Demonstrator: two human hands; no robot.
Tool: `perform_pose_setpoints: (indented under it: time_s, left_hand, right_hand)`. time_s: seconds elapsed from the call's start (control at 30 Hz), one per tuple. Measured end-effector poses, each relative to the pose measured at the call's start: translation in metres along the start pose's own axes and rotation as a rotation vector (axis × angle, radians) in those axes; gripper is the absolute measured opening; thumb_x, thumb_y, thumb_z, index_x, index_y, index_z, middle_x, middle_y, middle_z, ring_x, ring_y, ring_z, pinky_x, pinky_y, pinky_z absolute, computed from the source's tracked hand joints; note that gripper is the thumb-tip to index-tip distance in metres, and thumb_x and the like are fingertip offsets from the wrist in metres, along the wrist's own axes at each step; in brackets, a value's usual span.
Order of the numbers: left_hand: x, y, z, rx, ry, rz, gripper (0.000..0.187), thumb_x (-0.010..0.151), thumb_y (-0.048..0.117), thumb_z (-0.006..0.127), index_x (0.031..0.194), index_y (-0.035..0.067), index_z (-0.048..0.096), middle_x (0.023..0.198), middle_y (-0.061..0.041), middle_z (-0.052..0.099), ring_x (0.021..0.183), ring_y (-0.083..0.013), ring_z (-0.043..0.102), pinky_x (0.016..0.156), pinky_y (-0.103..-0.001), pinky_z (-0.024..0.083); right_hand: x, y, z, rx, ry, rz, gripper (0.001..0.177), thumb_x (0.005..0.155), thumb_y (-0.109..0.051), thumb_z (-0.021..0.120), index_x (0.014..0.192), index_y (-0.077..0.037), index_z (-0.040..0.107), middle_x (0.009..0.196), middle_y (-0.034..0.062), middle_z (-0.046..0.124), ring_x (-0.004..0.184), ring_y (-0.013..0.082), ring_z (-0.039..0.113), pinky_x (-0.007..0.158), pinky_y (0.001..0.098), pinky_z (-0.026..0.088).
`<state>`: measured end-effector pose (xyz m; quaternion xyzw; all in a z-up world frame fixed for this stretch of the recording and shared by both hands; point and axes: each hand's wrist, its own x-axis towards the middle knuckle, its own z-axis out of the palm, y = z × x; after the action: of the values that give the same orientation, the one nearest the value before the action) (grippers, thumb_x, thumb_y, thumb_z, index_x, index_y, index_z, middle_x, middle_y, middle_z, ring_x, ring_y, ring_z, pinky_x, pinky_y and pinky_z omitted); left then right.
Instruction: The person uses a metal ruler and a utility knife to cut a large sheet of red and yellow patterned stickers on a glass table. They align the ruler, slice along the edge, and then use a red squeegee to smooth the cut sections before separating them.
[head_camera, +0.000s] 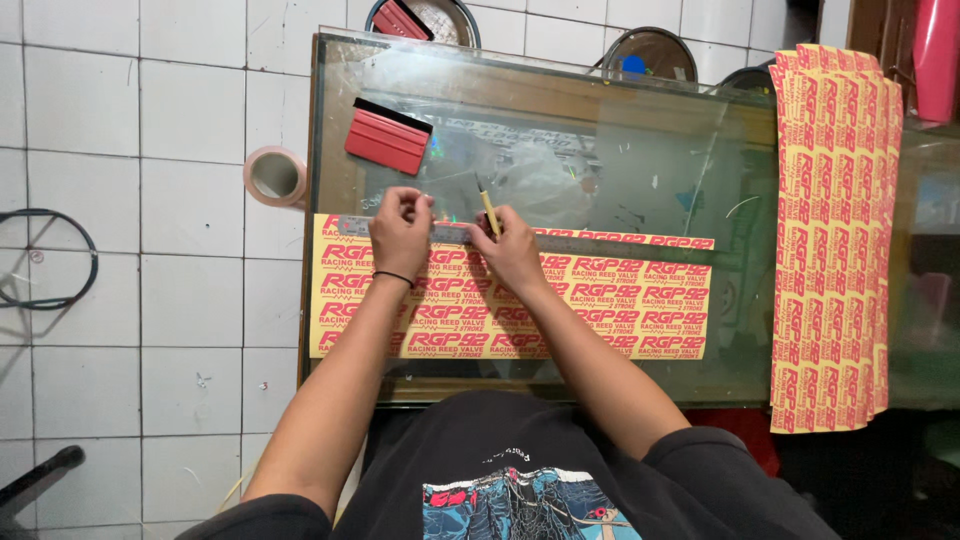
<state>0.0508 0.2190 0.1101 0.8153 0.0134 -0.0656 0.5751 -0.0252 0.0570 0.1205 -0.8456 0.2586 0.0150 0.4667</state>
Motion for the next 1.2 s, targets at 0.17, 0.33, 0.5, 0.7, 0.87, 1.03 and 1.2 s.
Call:
perform_pose_setpoints:
  time_s: [0.17, 0.33, 0.5, 0.7, 0.87, 1.03, 1.2]
  left_hand:
    - [0.017, -0.009, -0.04, -0.122, 0.097, -0.051, 0.01, 0.099, 0.013, 0.064, 0.105, 0.006, 0.06, 0.096, -0.012, 0.079, 0.072, -0.0154, 0.076, 0.059, -0.026, 0.061]
    - [0.024, -0.016, -0.054, -0.224, 0.162, -0.095, 0.009, 0.1, 0.011, 0.063, 0.105, 0.005, 0.059, 0.098, -0.012, 0.079, 0.074, -0.013, 0.076, 0.057, -0.021, 0.062]
    - [0.022, -0.023, -0.054, -0.27, 0.114, -0.098, 0.01, 0.099, 0.01, 0.065, 0.105, 0.004, 0.06, 0.096, -0.013, 0.079, 0.076, -0.0141, 0.077, 0.061, -0.022, 0.062]
    - [0.022, -0.03, -0.049, 0.164, -0.044, 0.105, 0.013, 0.094, 0.012, 0.069, 0.107, 0.011, 0.07, 0.099, -0.011, 0.076, 0.098, -0.0272, 0.074, 0.079, -0.037, 0.062]
    - [0.025, -0.033, -0.027, 0.225, -0.133, 0.41, 0.04, 0.079, 0.018, 0.082, 0.114, 0.011, 0.063, 0.115, -0.016, 0.07, 0.099, -0.0385, 0.071, 0.086, -0.049, 0.057]
    - [0.029, -0.033, -0.012, 0.484, -0.207, 0.492, 0.034, 0.081, 0.024, 0.086, 0.103, 0.015, 0.061, 0.104, -0.008, 0.064, 0.098, -0.0367, 0.069, 0.084, -0.051, 0.057]
    - [0.035, -0.04, -0.022, 0.397, -0.125, 0.455, 0.005, 0.095, 0.006, 0.073, 0.092, 0.005, 0.069, 0.094, -0.012, 0.062, 0.082, -0.0322, 0.063, 0.069, -0.045, 0.052]
  right_hand:
    - [0.007, -0.009, 0.008, -0.164, 0.03, -0.221, 0.042, 0.08, -0.026, 0.084, 0.111, -0.008, 0.061, 0.101, 0.0149, 0.06, 0.098, 0.0439, 0.068, 0.08, 0.0533, 0.058]
    - [0.015, 0.004, 0.025, -0.252, -0.003, -0.271, 0.035, 0.087, -0.025, 0.078, 0.112, -0.004, 0.065, 0.09, 0.0195, 0.063, 0.093, 0.046, 0.069, 0.077, 0.0553, 0.057]
    - [0.027, -0.011, 0.041, -0.286, -0.165, -0.127, 0.024, 0.086, -0.038, 0.072, 0.088, -0.014, 0.07, 0.077, 0.0133, 0.067, 0.085, 0.0368, 0.071, 0.071, 0.0468, 0.055]
    - [0.049, -0.029, 0.052, 0.114, -0.205, -0.051, 0.024, 0.086, -0.039, 0.077, 0.094, -0.017, 0.077, 0.077, 0.0078, 0.074, 0.08, 0.0233, 0.072, 0.073, 0.0378, 0.055]
    - [0.05, -0.074, 0.026, 0.495, -0.392, -0.036, 0.02, 0.088, -0.019, 0.082, 0.097, -0.003, 0.073, 0.066, 0.0001, 0.059, 0.061, 0.0068, 0.056, 0.054, 0.0227, 0.052]
    - [0.069, -0.081, -0.004, 0.447, -0.459, -0.095, 0.015, 0.09, -0.016, 0.081, 0.096, -0.004, 0.074, 0.055, -0.0007, 0.055, 0.047, 0.0042, 0.053, 0.042, 0.0175, 0.042]
    - [0.072, -0.08, -0.055, -0.123, -0.364, -0.059, 0.009, 0.091, -0.028, 0.074, 0.091, -0.019, 0.075, 0.068, -0.0078, 0.054, 0.062, 0.0066, 0.044, 0.062, 0.0269, 0.036]
